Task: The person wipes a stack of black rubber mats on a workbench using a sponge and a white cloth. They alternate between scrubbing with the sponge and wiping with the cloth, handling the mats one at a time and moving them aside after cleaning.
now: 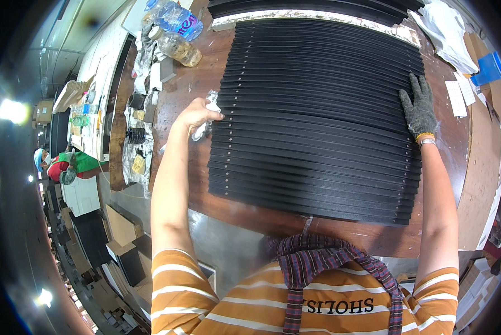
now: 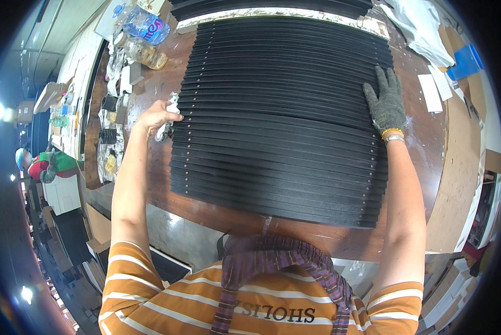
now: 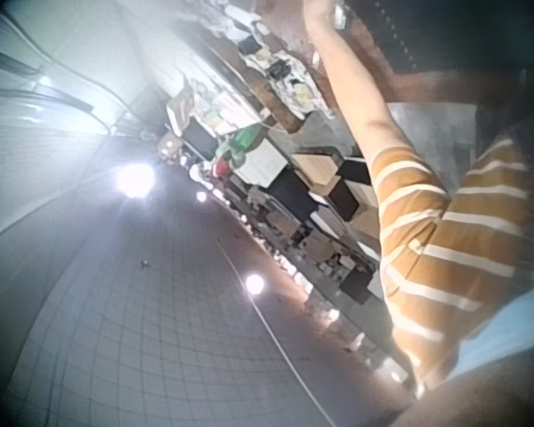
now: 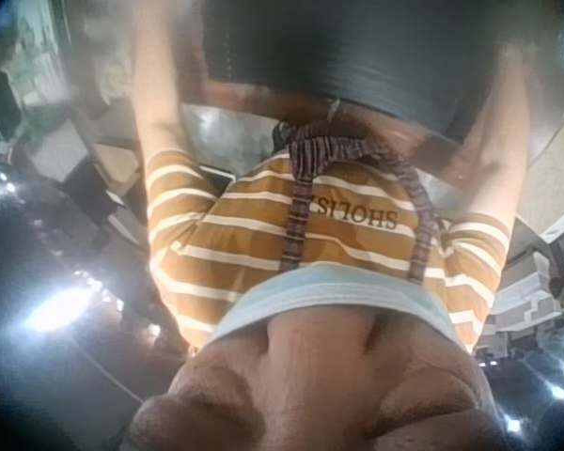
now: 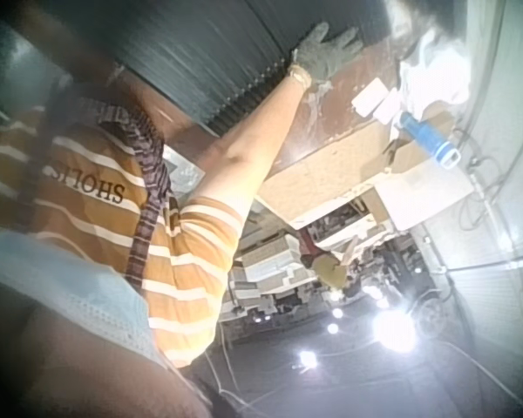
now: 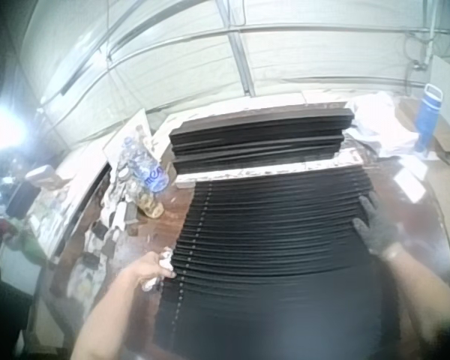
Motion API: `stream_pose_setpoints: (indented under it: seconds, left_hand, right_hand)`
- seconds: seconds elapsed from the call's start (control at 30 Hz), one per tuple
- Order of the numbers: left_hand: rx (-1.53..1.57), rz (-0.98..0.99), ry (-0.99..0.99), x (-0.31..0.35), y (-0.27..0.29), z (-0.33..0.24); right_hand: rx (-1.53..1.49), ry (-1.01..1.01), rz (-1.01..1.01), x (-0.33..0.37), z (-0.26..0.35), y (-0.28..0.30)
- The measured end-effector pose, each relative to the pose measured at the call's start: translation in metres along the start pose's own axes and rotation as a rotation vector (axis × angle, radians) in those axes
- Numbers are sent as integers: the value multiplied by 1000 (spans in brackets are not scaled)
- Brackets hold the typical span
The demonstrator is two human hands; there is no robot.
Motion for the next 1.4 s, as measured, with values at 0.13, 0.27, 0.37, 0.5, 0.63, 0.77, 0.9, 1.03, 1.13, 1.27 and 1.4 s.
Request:
stream_pose_setpoints:
  seconds: [0.13,0.27,0.37,0.5,0.63,0.77,0.9,1.03,1.13,1.27,1.4]
  left_hand:
    - [54,-42,71,6,-5,9]
    - [78,-68,15,5,-2,16]
    - [18,-148,76,4,6,17]
    - [-277,-445,-133,5,0,-26]
    - [-598,-704,-612,23,-67,-86]
    - [-778,-103,-999,36,-149,-82]
    - [-703,-589,-463,77,-38,-17]
    - [-819,-584,-344,158,-10,33]
    - [-878,-574,-323,198,-18,49]
    - [-731,-704,-367,242,12,63]
    - [-825,-903,-172,279,104,117]
  right_hand:
    - [8,-12,8,0,-1,-1]
    - [17,-12,-1,0,1,0]
    - [20,-3,-8,0,2,1]
    - [12,-21,4,1,1,2]
    - [7,-14,3,2,4,5]
    - [2,0,-5,1,5,6]
    - [9,-6,-4,0,0,1]
    - [-15,9,-8,-2,-4,-4]
    - [45,9,16,-7,-5,-6]
    - [211,-19,-43,-1,-2,3]
    - [118,71,-105,48,15,8]
Point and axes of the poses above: each hand's wrist, its own x-axis away from the middle knuckle, its own y-axis out of the back of the hand, z = x × y, the point moved 6 cm from there along -x, towards the middle knuckle, and after that the axes turned 13 degrees about -y, right-handed, at the moved point
